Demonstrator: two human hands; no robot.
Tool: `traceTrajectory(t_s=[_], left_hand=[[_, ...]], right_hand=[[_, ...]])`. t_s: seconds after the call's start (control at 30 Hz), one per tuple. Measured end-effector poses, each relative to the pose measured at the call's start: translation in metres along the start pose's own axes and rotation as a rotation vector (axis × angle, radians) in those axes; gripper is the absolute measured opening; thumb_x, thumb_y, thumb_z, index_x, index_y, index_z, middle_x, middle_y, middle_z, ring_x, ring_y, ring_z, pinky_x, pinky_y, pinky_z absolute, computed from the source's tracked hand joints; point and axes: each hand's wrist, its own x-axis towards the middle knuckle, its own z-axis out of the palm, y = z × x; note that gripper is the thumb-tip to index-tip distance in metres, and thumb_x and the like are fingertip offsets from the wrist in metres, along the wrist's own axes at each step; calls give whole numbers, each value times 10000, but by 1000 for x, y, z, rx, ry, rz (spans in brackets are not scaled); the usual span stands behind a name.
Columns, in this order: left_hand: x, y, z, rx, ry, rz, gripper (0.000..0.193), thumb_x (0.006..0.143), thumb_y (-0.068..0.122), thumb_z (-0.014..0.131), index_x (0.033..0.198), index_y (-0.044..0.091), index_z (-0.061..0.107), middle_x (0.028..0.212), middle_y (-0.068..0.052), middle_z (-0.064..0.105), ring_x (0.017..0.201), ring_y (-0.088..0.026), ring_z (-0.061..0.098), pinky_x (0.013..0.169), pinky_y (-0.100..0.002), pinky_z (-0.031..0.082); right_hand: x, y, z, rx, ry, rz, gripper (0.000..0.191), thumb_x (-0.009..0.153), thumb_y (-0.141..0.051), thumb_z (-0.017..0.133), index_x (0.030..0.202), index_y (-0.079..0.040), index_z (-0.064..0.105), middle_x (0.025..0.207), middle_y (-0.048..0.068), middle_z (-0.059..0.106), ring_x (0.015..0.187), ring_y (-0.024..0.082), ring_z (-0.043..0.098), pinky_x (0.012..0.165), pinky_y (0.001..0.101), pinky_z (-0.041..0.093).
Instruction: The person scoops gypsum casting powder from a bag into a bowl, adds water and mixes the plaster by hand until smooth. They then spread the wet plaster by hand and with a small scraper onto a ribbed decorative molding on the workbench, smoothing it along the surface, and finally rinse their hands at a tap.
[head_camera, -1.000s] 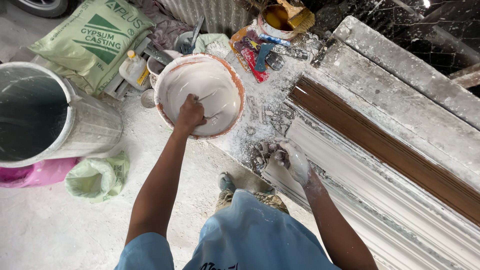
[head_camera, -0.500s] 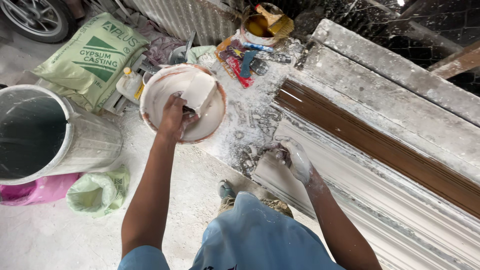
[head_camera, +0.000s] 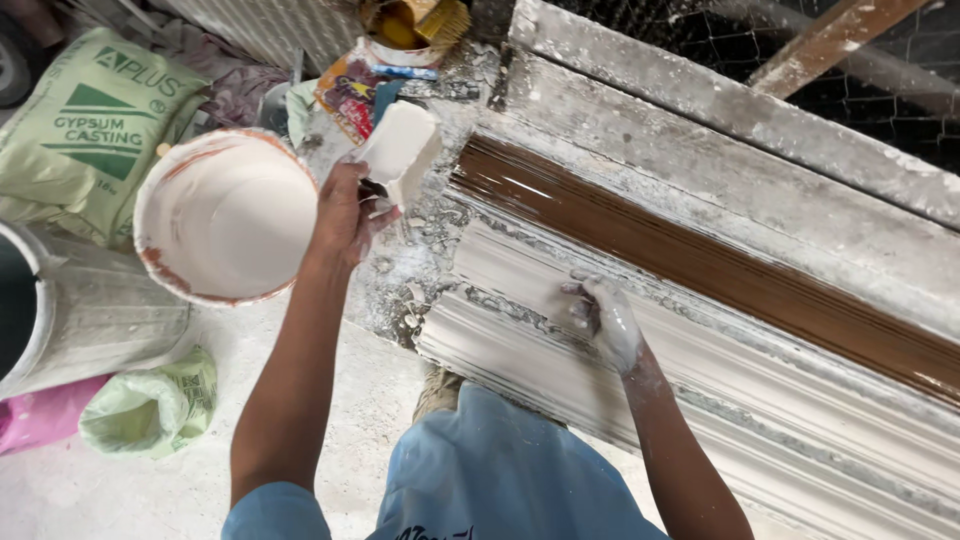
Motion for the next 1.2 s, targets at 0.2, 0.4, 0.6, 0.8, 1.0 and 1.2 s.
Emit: traceTrajectory(t_s=[0.2,0.4,0.6,0.8,1.0,1.2], left_hand=[[59,-56,29,50,-45,-52,287,870,303,669,1084,120,611,872,-45,634,739,-165,636,592,-378,574],[109,-95,29,136,-115,-72,394,893,243,654,1266,117,645,826,-26,635,670,-116,614,545,-307,558],[137,-112,27,216,-103,-26,425,920,212,686,1329,105,641,831,-20,633,649,-97,628,501,-291,544],[144,-111,22,260,-91,38,401,914,197,707,1296,81,662,825,3,648,629,-79,635,480,-266,531],[147,-109,17,307,-173,154,344,952,169,715,1273,47,686,790,15,652,588,-45,588,468,-234,475],[146,-114,30,429,-228,183,316,954,125,715,1261,50,704,761,27,645,581,-22,539,492,-218,447]], right_hand=[[-11,-1,-29,65,145,-64,253,1070,-187,487,1252,-40,583,1038,91,711,670,87,571,560,241,488],[-31,-1,-33,155,226,-96,304,1073,-181,479,1329,-56,585,1054,54,715,692,81,590,566,232,493],[-28,-2,-29,143,330,-89,294,1071,-195,479,1306,-61,596,1045,54,706,707,95,607,566,240,497],[-16,3,-24,156,314,-116,263,1073,-205,510,1270,-55,599,1031,71,710,712,103,604,588,243,505],[-16,0,-23,172,330,-111,228,1077,-196,511,1242,-63,595,1025,67,706,720,102,606,573,241,494],[-28,-3,-30,158,369,-103,247,1085,-224,494,1246,-69,598,1045,74,705,714,96,604,556,228,497]])
